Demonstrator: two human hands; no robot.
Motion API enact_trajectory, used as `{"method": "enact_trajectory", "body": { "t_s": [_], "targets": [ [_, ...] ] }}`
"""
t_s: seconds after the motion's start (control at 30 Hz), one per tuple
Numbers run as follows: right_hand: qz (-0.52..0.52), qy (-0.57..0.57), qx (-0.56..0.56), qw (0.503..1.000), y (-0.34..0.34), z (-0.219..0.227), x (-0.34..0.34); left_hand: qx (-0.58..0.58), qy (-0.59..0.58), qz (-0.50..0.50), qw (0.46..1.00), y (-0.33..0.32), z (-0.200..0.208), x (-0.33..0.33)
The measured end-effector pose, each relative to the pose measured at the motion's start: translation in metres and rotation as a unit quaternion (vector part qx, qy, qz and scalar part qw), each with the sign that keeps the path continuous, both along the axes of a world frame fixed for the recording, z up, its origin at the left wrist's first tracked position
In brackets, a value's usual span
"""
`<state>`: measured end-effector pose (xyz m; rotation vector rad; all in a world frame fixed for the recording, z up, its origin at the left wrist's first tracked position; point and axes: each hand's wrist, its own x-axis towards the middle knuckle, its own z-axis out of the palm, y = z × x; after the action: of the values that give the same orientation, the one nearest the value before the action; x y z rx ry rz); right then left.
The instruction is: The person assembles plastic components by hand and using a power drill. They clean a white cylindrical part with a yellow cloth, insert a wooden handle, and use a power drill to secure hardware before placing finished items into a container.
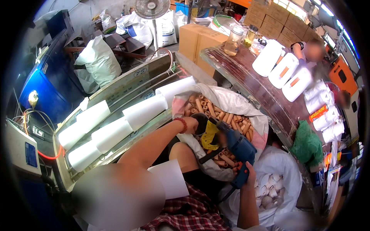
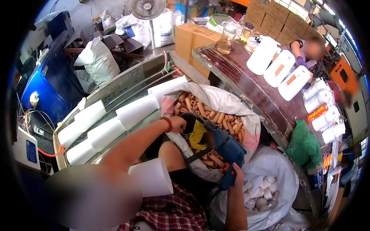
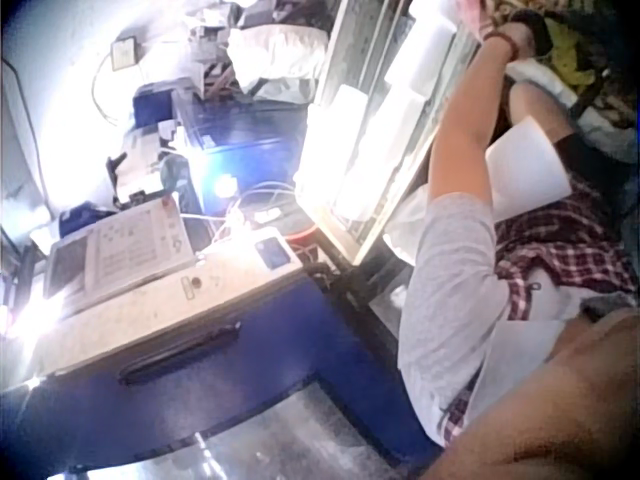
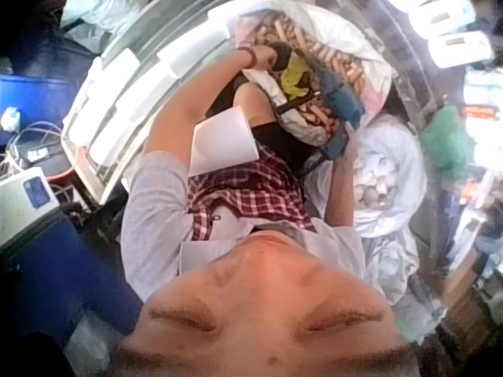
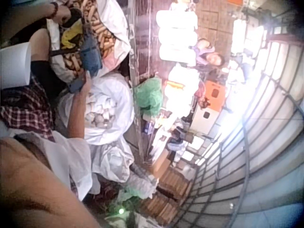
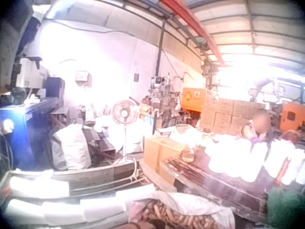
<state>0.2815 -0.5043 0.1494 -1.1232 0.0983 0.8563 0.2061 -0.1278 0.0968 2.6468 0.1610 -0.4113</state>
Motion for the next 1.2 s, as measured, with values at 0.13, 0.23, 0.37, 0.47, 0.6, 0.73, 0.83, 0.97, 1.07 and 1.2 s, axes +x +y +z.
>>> {"method": "enact_trajectory", "body": {
  "t_s": [0.13, 0.23, 0.37, 0.47, 0.6, 0.73, 0.83, 0.97, 1.07, 1.2],
  "targets": [
    [-0.008, 0.016, 0.01, 1.0, -0.009, 0.005, -0.005, 0.009, -0.104, 0.014, 0.994, -0.005, -0.004, -0.009],
    [0.009, 0.004, 0.013, 1.0, -0.015, 0.008, -0.006, -0.022, -0.143, 0.03, 0.989, 0.0, 0.002, -0.014],
    [0.077, -0.032, -0.011, 0.996, -0.012, 0.017, -0.013, -0.138, -0.263, 0.166, 0.94, 0.013, 0.002, -0.039],
    [0.114, -0.045, -0.023, 0.992, -0.009, 0.022, -0.025, -0.341, -0.269, 0.32, 0.842, 0.02, 0.032, -0.081],
    [0.184, -0.047, -0.038, 0.981, 0.007, 0.029, -0.054, -0.456, -0.251, 0.458, 0.721, 0.012, 0.063, -0.176],
    [0.272, 0.016, -0.052, 0.961, 0.027, 0.0, -0.079, -0.552, -0.223, 0.526, 0.608, -0.023, 0.044, -0.283],
    [0.342, 0.014, -0.061, 0.938, 0.045, -0.012, -0.086, -0.614, -0.25, 0.529, 0.53, -0.037, 0.02, -0.337],
    [0.376, -0.011, -0.063, 0.924, 0.058, -0.01, -0.082, -0.627, -0.283, 0.554, 0.468, -0.053, 0.015, -0.355],
    [0.377, -0.024, -0.075, 0.923, 0.064, -0.005, -0.08, -0.623, -0.29, 0.57, 0.452, -0.058, 0.018, -0.356],
    [0.367, -0.005, -0.095, 0.925, 0.065, -0.011, -0.076, -0.628, -0.251, 0.568, 0.47, -0.057, 0.017, -0.352]
  ]
}}
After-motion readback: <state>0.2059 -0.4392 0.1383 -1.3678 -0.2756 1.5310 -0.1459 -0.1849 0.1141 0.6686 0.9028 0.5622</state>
